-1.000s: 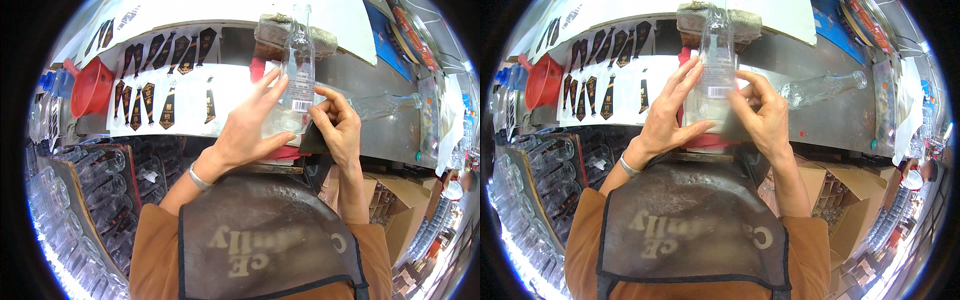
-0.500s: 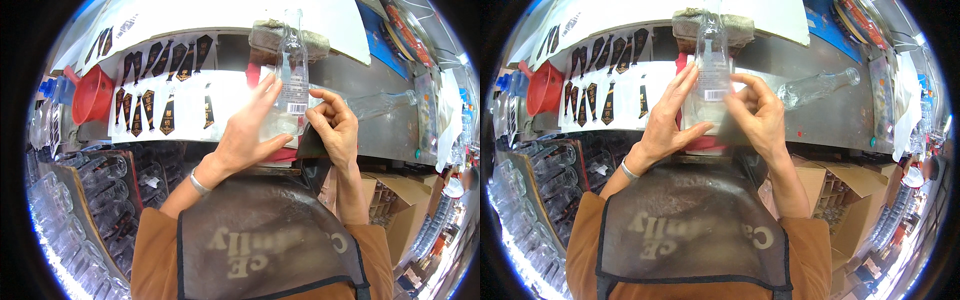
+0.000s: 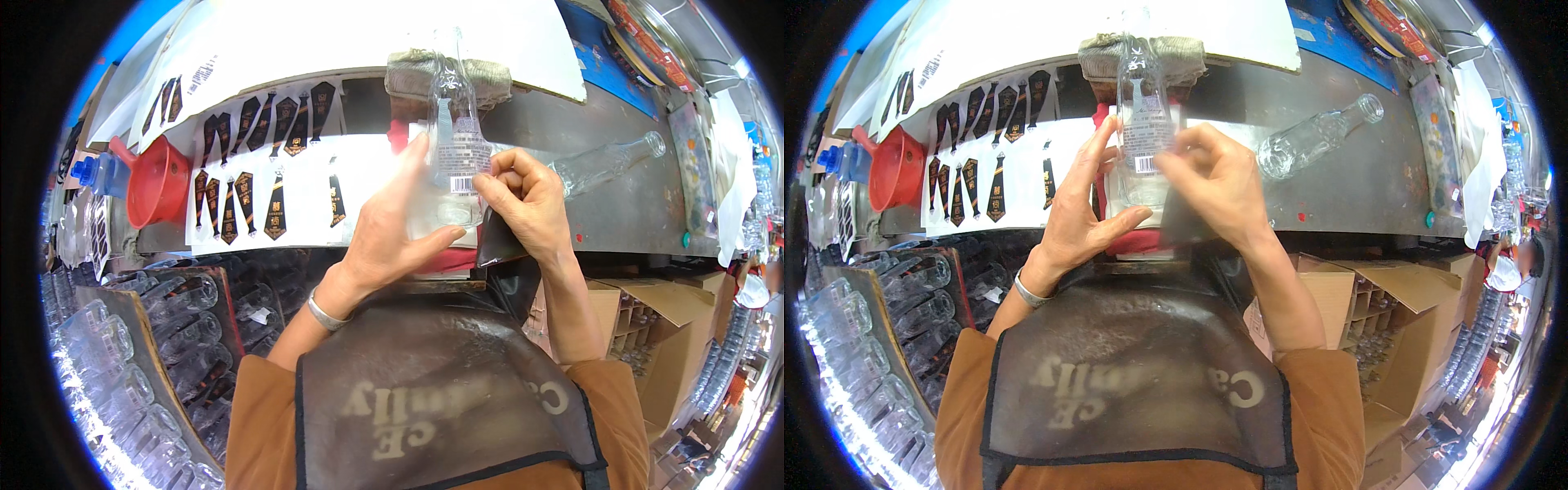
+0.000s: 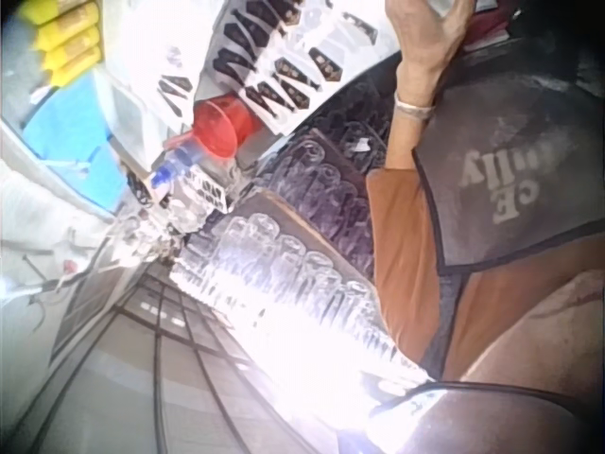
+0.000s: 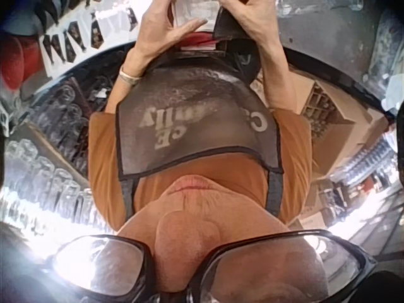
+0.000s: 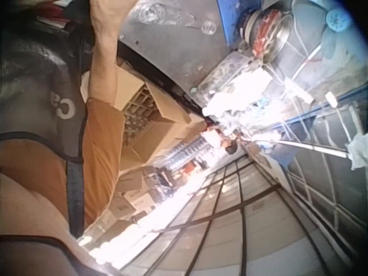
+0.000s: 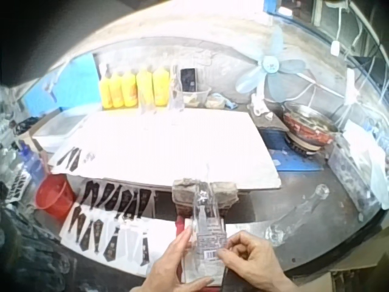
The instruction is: The person repeatedly picks clear plastic bottles, applies rectangular labels to their sides using both hands, and places the labeled bottles on the counter. The person handles the bottles one at a time and repeats the labeling cycle throughout the clip.
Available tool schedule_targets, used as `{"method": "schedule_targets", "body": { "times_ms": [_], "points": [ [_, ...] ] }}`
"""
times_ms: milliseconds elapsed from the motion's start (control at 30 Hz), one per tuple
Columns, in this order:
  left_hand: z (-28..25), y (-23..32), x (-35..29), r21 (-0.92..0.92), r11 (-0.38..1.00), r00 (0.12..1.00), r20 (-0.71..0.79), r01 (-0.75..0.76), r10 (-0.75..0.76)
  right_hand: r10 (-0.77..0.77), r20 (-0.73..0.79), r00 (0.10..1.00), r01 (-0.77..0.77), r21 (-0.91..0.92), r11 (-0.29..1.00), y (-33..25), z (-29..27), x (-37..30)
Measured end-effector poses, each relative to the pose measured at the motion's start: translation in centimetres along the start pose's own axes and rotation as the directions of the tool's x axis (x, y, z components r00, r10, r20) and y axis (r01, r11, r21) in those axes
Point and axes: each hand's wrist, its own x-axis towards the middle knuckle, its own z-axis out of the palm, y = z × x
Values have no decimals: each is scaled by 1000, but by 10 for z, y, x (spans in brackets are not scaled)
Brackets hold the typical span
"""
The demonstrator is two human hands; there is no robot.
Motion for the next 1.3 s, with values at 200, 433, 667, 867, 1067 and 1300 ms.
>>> {"method": "schedule_targets", "body": {
  "times_ms": [200, 433, 667, 867, 1067, 1300],
  "points": [
    [0, 4, 2, 192, 974, 980, -133, -118, 145, -145, 28, 989, 144, 50, 988, -9, 4, 0],
    [-2, 21, 8, 155, 978, 948, -261, -143, 180, -235, 93, 967, 239, -26, 971, -33, 12, -20],
    [-89, -12, 60, -141, 988, 774, -619, 58, -134, -107, 13, 994, 104, 126, 986, -23, -5, -32],
    [-160, -92, 139, 624, 780, 602, -642, 51, 475, -162, -1, 987, 160, 155, 975, -8, 3, -27],
    [-182, -135, 141, 651, 722, 781, -569, 235, 258, -98, -77, 992, 107, 123, 987, 6, -6, -26],
    [-254, -162, 119, 861, 398, 889, -416, 317, 192, -296, 43, 954, 292, -353, 889, -7, -7, -9]
  ]
}}
